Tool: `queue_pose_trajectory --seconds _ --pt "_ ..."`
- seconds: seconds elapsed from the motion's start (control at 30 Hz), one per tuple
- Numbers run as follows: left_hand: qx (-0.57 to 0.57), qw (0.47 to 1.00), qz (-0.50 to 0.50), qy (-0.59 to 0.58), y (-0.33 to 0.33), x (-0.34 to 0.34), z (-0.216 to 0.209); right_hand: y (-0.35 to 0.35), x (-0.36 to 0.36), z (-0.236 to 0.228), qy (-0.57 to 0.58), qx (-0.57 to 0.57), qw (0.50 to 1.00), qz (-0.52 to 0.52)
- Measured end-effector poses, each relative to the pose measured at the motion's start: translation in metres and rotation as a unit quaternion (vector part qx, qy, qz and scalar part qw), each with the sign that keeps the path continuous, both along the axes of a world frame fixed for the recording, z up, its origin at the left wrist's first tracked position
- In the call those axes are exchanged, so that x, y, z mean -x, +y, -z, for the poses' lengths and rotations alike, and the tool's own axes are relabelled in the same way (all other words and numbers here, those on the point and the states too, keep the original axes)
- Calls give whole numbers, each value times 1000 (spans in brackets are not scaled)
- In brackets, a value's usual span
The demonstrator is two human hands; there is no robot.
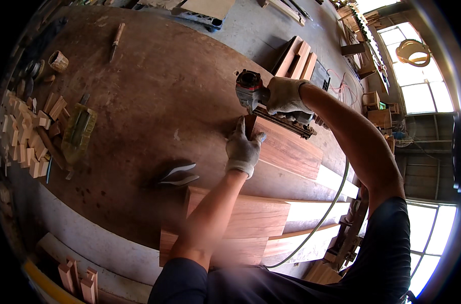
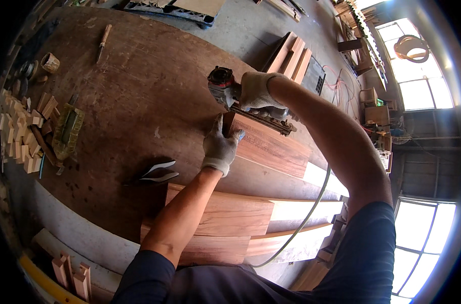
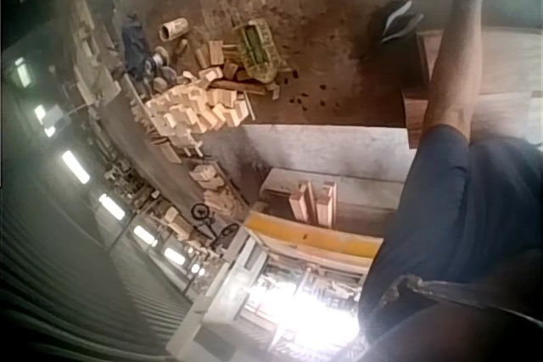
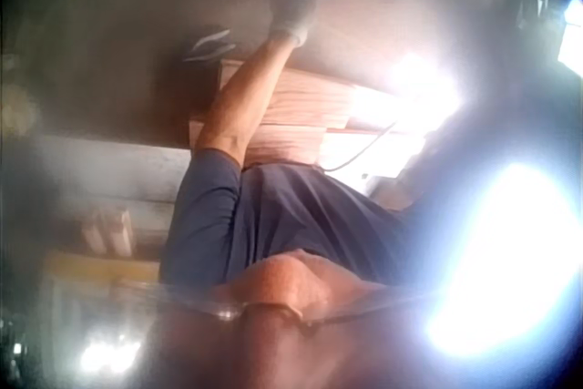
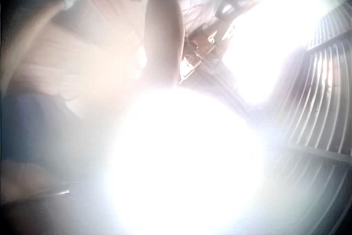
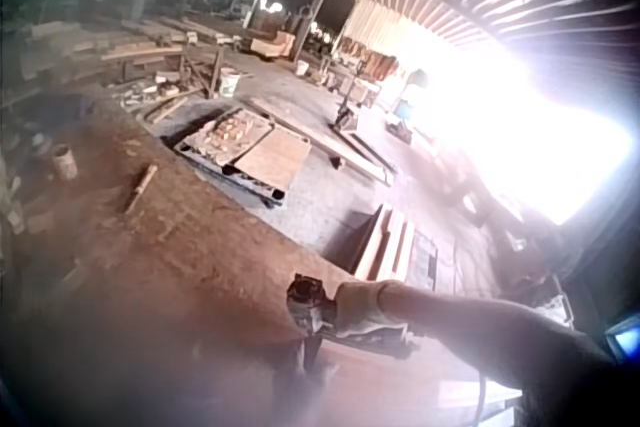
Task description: The person assembles a wooden frame structure on a workbench using a pneumatic nail gun. They pick up individual wooden planks, align them with existing pieces, and secure them with nails. The process involves repetitive handling of wood and tool manipulation to build the frame.
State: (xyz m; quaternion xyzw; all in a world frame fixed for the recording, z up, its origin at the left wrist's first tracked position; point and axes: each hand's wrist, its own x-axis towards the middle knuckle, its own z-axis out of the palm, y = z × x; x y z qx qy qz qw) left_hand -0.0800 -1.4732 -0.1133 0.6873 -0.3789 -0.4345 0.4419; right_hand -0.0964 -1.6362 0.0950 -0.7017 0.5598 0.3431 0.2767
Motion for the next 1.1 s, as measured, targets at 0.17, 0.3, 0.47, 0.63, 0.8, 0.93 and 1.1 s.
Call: queue_pose_trajectory --seconds 0.17,0.3,0.47,0.63,0.8,0.93,1.1 --pt "3 1000 -4 -7 -1 1 5 4 -3 -5 2 16 1000 -9" --pt "-1 1000 2 -9 -1 0 1 1 0 -1 14 25 999 -40" --pt "12 1000 -8 -11 -2 2 6 2 -4 -2 17 -8 1000 -25" --pt "21 1000 -21 -2 -2 4 10 9 -3 1 5 35 999 -32" --pt "0 1000 -12 -3 -1 3 6 6 3 2 6 38 998 -47" --pt "-22 999 -21 44 1 2 2 8 12 0 -51 19 997 51" --pt "-37 999 -9 3 24 -4 -5 15 6 -1 -48 -5 998 33"
